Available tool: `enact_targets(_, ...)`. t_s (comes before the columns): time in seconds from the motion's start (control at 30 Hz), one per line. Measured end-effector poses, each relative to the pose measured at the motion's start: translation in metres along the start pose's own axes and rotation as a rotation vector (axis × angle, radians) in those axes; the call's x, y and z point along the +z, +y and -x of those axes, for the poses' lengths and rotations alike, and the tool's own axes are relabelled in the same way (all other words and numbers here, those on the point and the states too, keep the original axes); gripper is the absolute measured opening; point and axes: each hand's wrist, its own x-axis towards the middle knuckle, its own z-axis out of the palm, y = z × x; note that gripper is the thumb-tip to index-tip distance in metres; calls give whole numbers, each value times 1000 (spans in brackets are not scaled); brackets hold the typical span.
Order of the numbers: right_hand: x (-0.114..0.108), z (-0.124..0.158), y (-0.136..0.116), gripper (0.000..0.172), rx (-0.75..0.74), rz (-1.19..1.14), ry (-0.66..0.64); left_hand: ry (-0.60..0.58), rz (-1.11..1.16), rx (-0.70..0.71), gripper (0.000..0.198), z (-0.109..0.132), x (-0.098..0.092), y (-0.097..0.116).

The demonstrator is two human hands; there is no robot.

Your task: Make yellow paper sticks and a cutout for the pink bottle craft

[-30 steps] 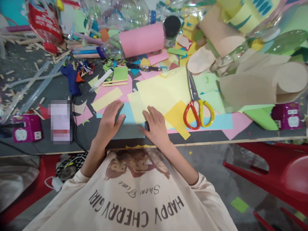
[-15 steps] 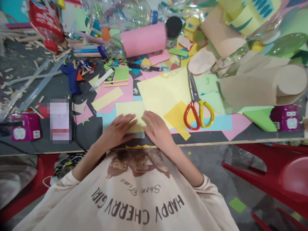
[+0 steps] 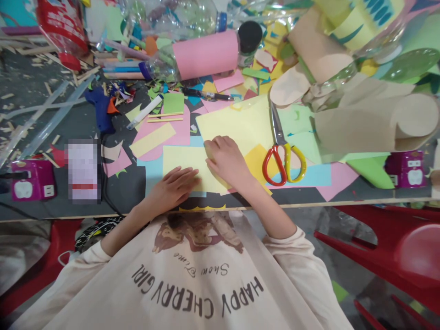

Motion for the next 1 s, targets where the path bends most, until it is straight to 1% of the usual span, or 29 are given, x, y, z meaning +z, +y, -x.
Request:
enact_targets(0.17, 1, -1, -1, 24, -12, -33, 15, 9, -40, -21, 39, -5, 2, 6)
enact_targets(0.33, 1, 4, 3, 31, -115, -54, 112, 31, -41, -58, 36, -12, 3, 6)
enact_targets(0.47, 3, 10, 6, 38, -109, -63, 153, 24, -33, -122, 38, -20, 6, 7)
enact_targets(0.57, 6, 16, 5, 37, -106, -51, 164, 5, 23, -187, 40, -26, 8, 9)
enact_targets(0.63, 8, 21, 4, 36, -111, -36, 178, 15, 49, -207, 40, -27, 8, 9)
enact_targets(0.73, 14, 27, 3, 39, -135, -43, 182, 44, 121, -181, 37, -26, 5, 8)
enact_targets(0.83, 20, 31, 4, 40, -128, -91, 152, 69, 182, -132, 37, -23, -1, 9)
enact_targets(0.9, 23, 32, 5, 40, -102, -113, 148, 90, 151, -126, 39, -22, -2, 10)
enact_targets(1.0, 26, 32, 4, 39, -87, -120, 177, 107, 45, -168, 45, -22, 1, 11)
